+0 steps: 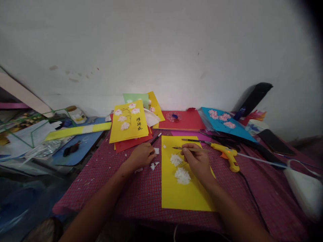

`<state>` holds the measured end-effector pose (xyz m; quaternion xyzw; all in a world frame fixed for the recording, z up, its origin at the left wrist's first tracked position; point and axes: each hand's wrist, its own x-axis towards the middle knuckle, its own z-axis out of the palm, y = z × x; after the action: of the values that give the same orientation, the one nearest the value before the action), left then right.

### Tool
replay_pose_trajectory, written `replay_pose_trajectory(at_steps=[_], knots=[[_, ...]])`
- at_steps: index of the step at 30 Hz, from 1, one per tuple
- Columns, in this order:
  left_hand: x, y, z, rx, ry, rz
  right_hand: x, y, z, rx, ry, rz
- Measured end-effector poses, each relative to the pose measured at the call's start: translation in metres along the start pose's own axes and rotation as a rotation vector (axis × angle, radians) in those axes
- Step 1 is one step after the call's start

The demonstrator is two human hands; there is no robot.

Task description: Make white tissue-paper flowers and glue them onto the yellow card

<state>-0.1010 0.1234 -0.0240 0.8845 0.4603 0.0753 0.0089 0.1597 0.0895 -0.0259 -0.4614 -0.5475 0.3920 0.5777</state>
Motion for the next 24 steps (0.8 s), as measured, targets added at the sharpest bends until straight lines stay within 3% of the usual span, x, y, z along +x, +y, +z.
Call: replay_pose_trajectory(at_steps=[10, 18, 21, 24], knots=[[0.003, 0.002, 0.002, 0.035, -0.007, -0.042, -0.001, -0.004, 0.001, -0.029, 0.008, -0.016], [0.000, 0.001, -0.004, -0.173, 0.200, -0.113, -0.002, -0.011, 0.002, -0.043, 0.010, -0.029], [0.000, 0.002, -0.005, -0.280, 0.223, -0.143, -0.004, -0.012, 0.001, -0.080, -0.082, -0.054], [0.000, 0.003, -0.003, -0.338, 0.212, -0.127, -0.007, -0.011, 0.003, -0.194, -0.281, -0.203]])
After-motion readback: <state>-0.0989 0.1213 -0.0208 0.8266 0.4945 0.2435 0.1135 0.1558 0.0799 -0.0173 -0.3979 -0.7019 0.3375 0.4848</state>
